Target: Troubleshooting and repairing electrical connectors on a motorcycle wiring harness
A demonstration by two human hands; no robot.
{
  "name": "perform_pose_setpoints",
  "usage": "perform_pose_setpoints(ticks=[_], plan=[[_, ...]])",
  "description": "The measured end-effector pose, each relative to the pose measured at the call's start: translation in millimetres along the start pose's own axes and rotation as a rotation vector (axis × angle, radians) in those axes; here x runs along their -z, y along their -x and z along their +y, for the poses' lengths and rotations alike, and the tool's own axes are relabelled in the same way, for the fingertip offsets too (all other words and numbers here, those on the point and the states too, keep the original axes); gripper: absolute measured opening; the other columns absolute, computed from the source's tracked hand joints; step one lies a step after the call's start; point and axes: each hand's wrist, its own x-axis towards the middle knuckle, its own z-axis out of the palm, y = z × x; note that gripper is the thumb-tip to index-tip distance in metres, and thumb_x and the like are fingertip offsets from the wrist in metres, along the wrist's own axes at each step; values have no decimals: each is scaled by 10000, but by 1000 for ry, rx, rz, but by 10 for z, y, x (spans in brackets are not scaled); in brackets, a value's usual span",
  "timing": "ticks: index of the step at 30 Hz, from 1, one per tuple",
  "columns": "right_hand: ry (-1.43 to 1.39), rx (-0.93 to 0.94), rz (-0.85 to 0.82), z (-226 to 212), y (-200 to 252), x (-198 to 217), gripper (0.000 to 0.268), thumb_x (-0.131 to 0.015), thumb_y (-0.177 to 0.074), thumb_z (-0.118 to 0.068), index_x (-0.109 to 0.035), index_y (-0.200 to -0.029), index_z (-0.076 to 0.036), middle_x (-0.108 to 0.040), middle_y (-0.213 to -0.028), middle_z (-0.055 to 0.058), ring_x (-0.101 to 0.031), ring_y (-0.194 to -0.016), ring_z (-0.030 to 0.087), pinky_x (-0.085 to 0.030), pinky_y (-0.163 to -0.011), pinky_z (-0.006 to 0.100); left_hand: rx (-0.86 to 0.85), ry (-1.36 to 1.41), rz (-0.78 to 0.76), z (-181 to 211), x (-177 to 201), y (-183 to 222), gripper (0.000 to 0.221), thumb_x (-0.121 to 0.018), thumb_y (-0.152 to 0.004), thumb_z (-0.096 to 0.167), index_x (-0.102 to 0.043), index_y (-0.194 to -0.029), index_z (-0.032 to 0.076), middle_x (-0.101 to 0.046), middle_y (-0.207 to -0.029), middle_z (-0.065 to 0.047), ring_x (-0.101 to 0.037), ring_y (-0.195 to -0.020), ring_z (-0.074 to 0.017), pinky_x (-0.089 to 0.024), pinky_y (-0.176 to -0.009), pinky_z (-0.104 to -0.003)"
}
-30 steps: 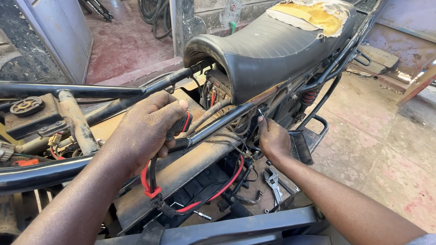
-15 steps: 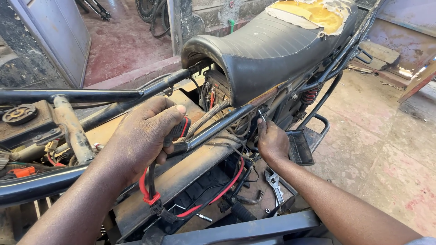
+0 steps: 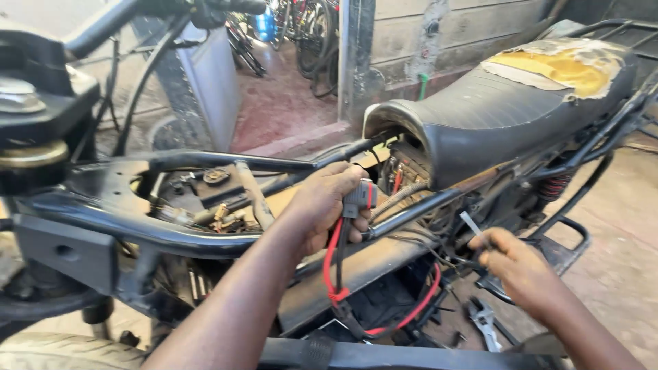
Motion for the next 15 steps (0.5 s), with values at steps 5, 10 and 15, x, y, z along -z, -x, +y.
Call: perform_pose_setpoints(ticks=[5, 10, 15], plan=[[-151, 105, -116, -960, 659, -50, 444, -638, -896, -217, -799, -1304, -283, -826, -1165, -88, -697, -1048, 61, -501, -967, 256, -44, 40, -12, 0, 6, 42, 254, -476, -1076, 283, -540, -989, 53, -619, -692, -207, -571, -445, -251, -449, -317, -323], [-123, 219, -61, -1235, 616, -113, 251, -654, -892, -289, -796, -1087, -218, -760, -883, -72, -622, -837, 88, -462, -826, 252, -56, 58, 14, 10, 6, 65, 237, -470, -1044, 267, -584, -1027, 60, -637, -694, -218, -550, -430, -250, -390, -310, -308], [-524, 62, -197, -1239, 475, -316, 415, -671, -913, -153, -874, -1275, -157, -605, -700, 135, -401, -561, 203, -295, -523, 317, -71, 155, 75, -35, 35, -87, 277, -451, -1045, 294, -602, -1081, 65, -652, -713, -263, -564, -430, -239, -366, -289, -279]])
